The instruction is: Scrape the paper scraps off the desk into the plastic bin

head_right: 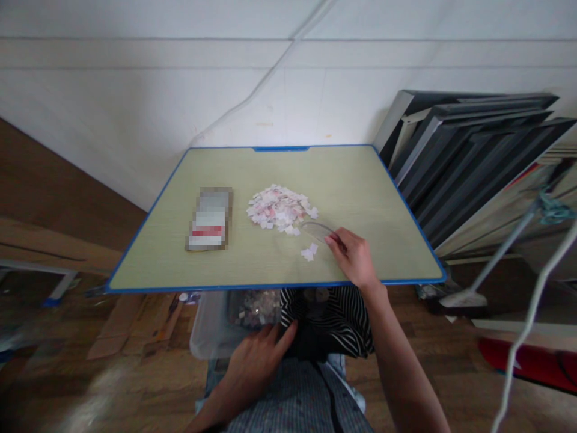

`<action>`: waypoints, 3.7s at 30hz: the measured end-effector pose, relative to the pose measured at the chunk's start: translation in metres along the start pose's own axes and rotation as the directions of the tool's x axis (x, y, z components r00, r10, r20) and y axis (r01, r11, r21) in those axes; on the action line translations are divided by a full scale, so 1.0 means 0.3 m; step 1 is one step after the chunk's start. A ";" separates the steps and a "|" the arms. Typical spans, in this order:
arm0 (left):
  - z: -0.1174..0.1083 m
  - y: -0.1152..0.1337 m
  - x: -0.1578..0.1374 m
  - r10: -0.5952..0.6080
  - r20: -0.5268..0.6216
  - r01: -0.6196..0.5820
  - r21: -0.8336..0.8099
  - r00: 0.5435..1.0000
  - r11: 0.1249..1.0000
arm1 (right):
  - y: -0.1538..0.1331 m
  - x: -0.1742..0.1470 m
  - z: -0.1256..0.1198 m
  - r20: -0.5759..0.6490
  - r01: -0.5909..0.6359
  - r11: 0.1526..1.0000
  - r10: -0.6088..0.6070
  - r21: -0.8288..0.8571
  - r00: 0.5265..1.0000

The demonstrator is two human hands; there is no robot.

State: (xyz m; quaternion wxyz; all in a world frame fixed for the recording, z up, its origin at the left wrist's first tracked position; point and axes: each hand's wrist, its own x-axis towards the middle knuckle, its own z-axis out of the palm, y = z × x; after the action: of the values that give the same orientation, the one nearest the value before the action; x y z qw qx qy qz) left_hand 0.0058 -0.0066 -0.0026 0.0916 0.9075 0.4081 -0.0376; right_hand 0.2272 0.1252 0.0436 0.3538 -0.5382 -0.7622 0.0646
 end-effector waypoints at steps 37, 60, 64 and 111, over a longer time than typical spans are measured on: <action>0.009 0.003 0.000 -0.011 0.003 0.011 -0.016 1.000 1.000 | 0.010 -0.004 0.008 0.047 0.081 0.996 -0.083 0.042 0.995; 0.006 0.000 -0.001 -0.006 0.001 0.006 0.009 1.000 1.000 | 0.001 -0.005 0.000 0.093 0.145 0.989 -0.142 -0.024 0.986; 0.005 0.002 -0.001 -0.003 0.006 0.003 0.006 1.000 1.000 | 0.005 -0.002 0.002 -0.064 0.040 0.999 -0.042 -0.029 0.997; 0.001 0.002 -0.001 0.009 -0.043 -0.009 -0.002 0.999 1.000 | 0.003 0.068 0.066 0.096 0.282 0.959 -0.279 -0.014 0.955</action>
State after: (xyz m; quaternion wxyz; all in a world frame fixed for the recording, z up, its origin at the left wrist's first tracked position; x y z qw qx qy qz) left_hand 0.0061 -0.0073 -0.0028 0.0838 0.9098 0.4060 -0.0173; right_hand 0.2125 0.1489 0.0383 0.3163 -0.4259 -0.8472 0.0283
